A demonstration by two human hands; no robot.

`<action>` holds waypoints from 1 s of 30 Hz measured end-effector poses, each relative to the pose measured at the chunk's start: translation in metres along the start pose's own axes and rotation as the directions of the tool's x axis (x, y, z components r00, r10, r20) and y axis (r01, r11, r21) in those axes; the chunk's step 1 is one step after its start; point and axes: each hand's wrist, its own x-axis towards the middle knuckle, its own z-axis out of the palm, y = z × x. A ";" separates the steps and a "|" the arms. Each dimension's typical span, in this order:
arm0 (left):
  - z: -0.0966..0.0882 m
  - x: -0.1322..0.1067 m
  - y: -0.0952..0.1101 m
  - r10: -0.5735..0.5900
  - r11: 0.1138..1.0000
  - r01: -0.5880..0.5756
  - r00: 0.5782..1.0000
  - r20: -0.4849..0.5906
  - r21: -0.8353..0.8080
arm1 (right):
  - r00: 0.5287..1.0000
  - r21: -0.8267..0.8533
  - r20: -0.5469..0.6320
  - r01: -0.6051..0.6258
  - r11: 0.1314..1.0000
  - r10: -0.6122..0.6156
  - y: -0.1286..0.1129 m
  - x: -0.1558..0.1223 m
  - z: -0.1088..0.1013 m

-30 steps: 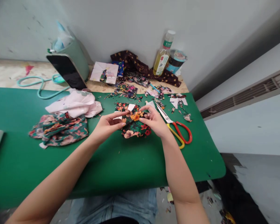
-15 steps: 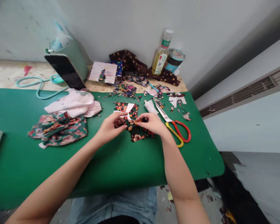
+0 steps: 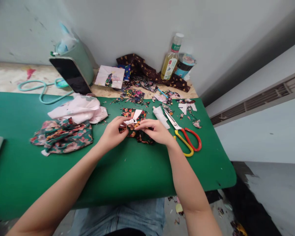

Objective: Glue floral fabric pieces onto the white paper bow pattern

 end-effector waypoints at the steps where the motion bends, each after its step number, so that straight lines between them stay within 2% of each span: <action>1: 0.000 0.000 0.000 -0.002 1.000 0.002 1.000 0.002 0.002 | 0.999 -0.001 -0.020 -0.026 1.000 0.026 0.002 0.001 0.001; 4: 0.000 0.000 -0.001 -0.006 1.000 0.006 1.000 0.002 -0.008 | 0.988 -0.031 -0.049 -0.148 0.989 0.146 0.009 0.003 0.004; 7: 0.000 0.000 -0.001 -0.019 1.000 0.019 1.000 0.001 -0.014 | 0.980 -0.074 -0.057 -0.194 0.978 0.190 0.014 0.004 0.005; 15: 0.000 0.000 0.000 -0.027 0.999 0.026 0.999 0.043 0.020 | 0.998 -0.222 -0.054 -0.021 0.975 0.010 0.017 0.008 0.004; 20: 0.001 -0.001 -0.001 0.022 0.997 -0.024 0.999 0.036 0.067 | 1.000 -0.219 -0.025 0.006 0.976 -0.011 0.017 0.008 0.003; 23: 0.000 -0.001 0.000 0.090 0.984 -0.095 0.995 0.042 0.152 | 0.999 -0.203 -0.029 0.008 0.979 -0.014 0.018 0.007 0.003; 26: -0.001 -0.002 0.003 0.240 0.906 -0.285 0.955 0.176 0.313 | 1.000 -0.205 -0.028 0.003 0.979 -0.008 0.019 0.008 0.004; 28: -0.002 -0.002 0.006 0.326 0.807 -0.440 0.888 0.324 0.394 | 0.999 -0.196 -0.036 -0.004 0.981 -0.003 0.020 0.008 0.004; 30: -0.001 -0.003 0.008 0.357 0.731 -0.531 0.833 0.423 0.428 | 0.999 -0.181 -0.051 -0.017 0.983 0.007 0.021 0.008 0.004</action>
